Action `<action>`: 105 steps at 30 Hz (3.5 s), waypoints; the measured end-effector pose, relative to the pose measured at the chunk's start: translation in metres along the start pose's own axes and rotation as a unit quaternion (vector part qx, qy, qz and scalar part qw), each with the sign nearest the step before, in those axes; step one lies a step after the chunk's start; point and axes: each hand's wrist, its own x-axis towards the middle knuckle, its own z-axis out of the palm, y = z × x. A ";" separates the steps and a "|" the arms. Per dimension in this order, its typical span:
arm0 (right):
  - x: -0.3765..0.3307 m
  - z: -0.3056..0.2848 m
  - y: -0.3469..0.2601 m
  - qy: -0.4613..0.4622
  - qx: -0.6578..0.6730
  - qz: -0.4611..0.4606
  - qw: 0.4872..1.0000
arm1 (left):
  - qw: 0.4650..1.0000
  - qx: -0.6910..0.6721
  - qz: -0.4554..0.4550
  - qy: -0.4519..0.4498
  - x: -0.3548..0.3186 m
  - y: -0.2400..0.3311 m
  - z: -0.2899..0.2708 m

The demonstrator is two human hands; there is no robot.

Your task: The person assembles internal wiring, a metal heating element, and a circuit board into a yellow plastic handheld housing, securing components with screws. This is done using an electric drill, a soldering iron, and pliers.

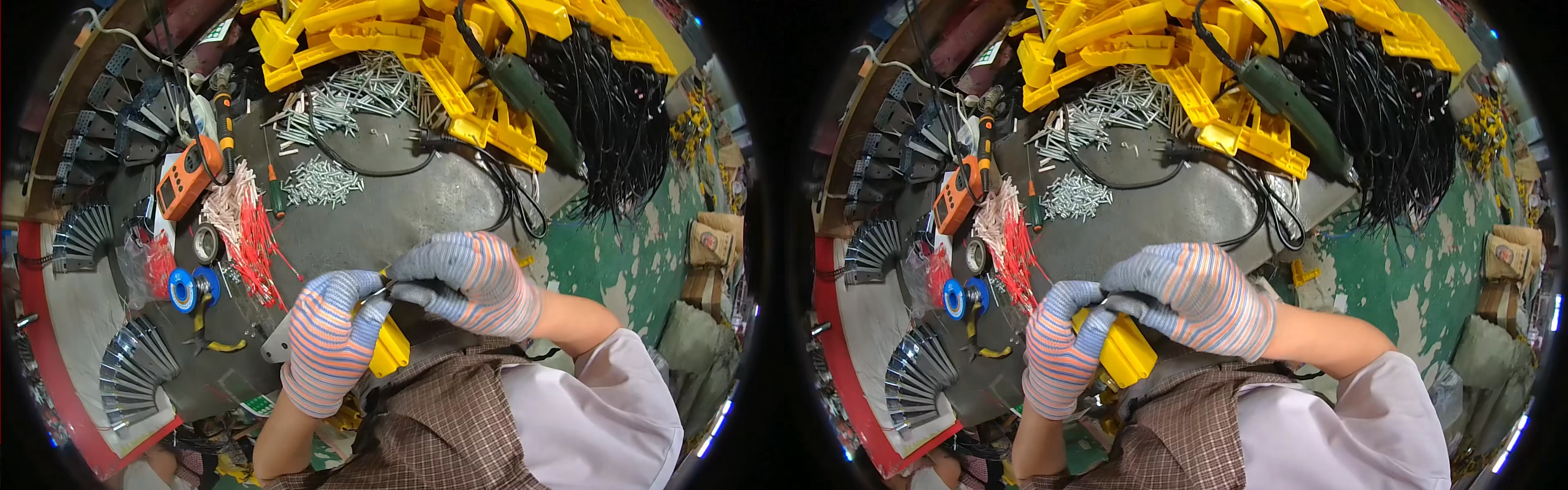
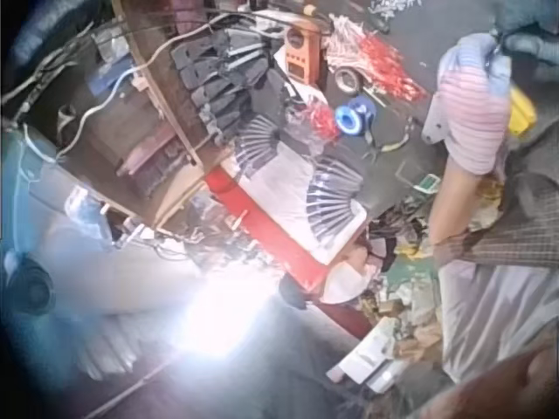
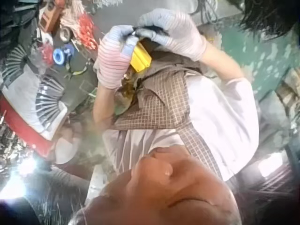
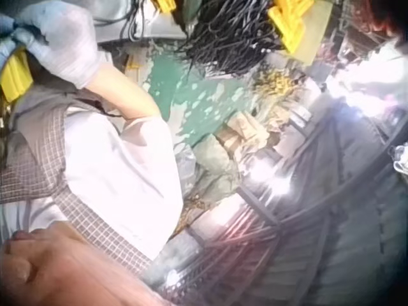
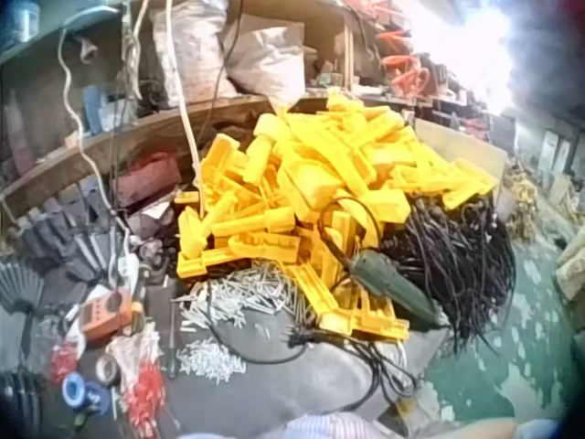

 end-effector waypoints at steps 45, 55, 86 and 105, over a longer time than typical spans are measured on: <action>-0.045 0.085 0.006 0.180 0.412 0.339 0.826 | 0.990 -0.021 0.126 -0.054 0.016 -0.043 0.025; -0.051 -0.004 0.043 0.182 -0.141 -0.047 0.972 | 0.978 0.128 0.161 -0.023 0.014 -0.036 0.019; 0.032 -0.035 0.000 0.104 0.384 0.028 0.917 | 0.982 0.186 -0.005 -0.003 0.003 -0.006 0.056; 0.026 0.009 0.011 0.250 0.234 0.284 0.896 | 0.985 0.170 -0.014 -0.002 -0.002 -0.006 0.060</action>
